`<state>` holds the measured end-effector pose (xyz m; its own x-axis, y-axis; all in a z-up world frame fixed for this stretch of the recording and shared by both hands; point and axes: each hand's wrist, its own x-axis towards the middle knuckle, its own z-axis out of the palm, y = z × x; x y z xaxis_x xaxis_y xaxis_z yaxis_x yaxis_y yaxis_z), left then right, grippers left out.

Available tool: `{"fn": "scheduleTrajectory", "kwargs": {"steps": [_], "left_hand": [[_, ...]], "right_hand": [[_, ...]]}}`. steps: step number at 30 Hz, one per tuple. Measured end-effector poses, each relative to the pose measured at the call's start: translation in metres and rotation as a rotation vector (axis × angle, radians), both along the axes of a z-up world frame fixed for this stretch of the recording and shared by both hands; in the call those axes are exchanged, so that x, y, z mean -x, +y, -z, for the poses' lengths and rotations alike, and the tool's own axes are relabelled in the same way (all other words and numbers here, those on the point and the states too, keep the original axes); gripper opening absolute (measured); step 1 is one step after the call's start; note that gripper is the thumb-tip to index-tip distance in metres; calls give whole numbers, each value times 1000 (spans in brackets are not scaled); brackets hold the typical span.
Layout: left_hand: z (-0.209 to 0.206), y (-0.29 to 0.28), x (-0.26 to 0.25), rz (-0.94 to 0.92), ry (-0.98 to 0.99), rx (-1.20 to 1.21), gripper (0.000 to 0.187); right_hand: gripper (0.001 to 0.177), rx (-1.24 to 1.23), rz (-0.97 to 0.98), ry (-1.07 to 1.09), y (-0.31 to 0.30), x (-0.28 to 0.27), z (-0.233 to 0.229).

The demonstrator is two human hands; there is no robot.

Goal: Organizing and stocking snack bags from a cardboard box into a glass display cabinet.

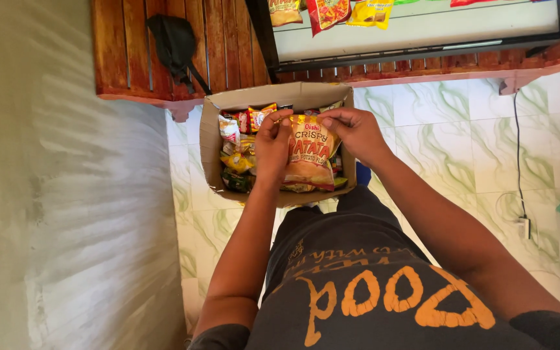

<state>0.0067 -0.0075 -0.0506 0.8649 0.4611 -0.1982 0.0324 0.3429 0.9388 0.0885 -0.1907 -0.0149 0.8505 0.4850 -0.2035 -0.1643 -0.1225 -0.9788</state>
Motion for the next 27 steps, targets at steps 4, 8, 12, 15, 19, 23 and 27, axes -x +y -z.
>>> {"fn": "scheduleTrajectory", "kwargs": {"steps": [4, 8, 12, 15, 19, 23, 27], "left_hand": [[-49, 0, 1, 80, 153, 163, 27], [-18, 2, -1, 125, 148, 253, 24], [-14, 0, -1, 79, 97, 140, 20], [-16, -1, -3, 16, 61, 174, 19], [-23, -1, -6, -6, 36, 105, 20], [-3, -2, -12, -11, 27, 112, 22], [-21, 3, -14, 133, 227, 114, 45]], "right_hand": [[18, -53, 16, 9, -2, -6, 5], [20, -26, -46, -44, 0, -7, 3], [22, -106, -38, 7, 4, -6, 0], [28, -116, 39, 142, 10, -1, -17], [30, -214, 71, 303, 8, -2, -4], [24, -194, 98, 301, 8, -8, 14], [21, -158, 191, 230, 9, -17, 17]]}}
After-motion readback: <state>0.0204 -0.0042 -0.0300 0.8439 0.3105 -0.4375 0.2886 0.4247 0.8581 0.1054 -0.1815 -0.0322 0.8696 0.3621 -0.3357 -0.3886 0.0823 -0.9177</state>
